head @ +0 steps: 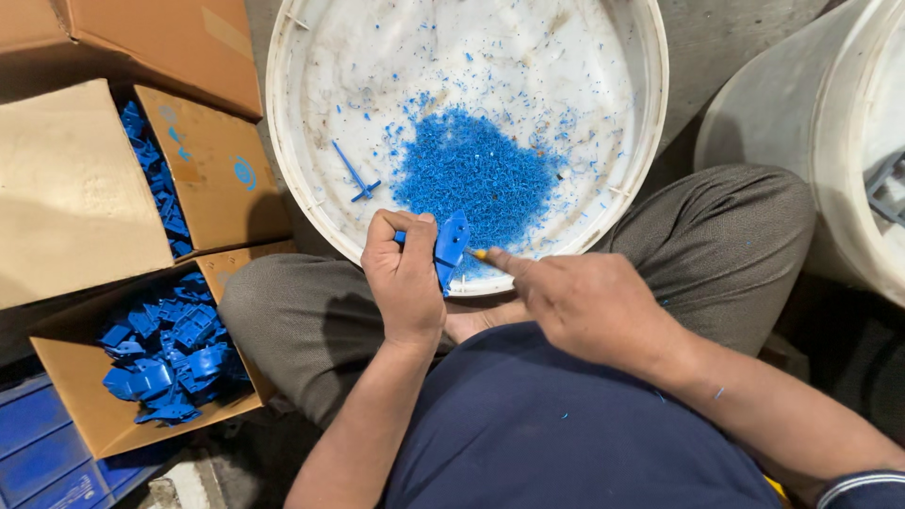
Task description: The person uses a utility knife to trim excess material from blue plastic parts by hand over a bucket of shavings.
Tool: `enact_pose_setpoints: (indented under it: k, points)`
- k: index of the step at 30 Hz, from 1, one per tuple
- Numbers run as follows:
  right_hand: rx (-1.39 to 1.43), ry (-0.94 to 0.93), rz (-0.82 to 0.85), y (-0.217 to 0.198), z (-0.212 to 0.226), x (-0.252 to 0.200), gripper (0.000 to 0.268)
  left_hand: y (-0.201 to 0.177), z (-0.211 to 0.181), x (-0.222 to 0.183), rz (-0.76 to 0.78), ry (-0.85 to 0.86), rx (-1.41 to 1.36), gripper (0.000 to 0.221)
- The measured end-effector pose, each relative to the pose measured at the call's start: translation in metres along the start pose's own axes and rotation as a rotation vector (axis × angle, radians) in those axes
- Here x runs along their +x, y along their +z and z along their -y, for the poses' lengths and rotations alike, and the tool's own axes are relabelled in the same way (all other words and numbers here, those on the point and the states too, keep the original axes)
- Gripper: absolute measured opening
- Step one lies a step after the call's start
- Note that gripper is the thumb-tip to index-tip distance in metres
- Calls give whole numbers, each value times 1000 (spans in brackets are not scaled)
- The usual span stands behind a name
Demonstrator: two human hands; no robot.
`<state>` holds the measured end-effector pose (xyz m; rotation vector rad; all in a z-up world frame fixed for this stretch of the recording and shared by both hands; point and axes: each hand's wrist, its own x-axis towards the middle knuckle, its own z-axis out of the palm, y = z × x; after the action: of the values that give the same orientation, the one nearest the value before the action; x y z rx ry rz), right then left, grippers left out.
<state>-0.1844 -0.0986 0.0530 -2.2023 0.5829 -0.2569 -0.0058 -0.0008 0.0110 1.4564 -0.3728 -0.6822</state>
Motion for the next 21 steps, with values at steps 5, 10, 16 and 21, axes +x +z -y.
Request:
enact_pose_setpoints:
  k: [5,10,16,21]
  points:
    - [275,181,-41,1,-20,-4,14,-10,-2,3,34,-213,-329,16]
    - [855,264,41,33,-42,9,19,-4,-5,-10,149,-625,-439,11]
    - [1259,608,175,48,-51,16,19,-6,-8,-17,333,-309,-150,54]
    - [1312,641,136,52,-60,10,22,-24,7,-18,500,-80,253,65]
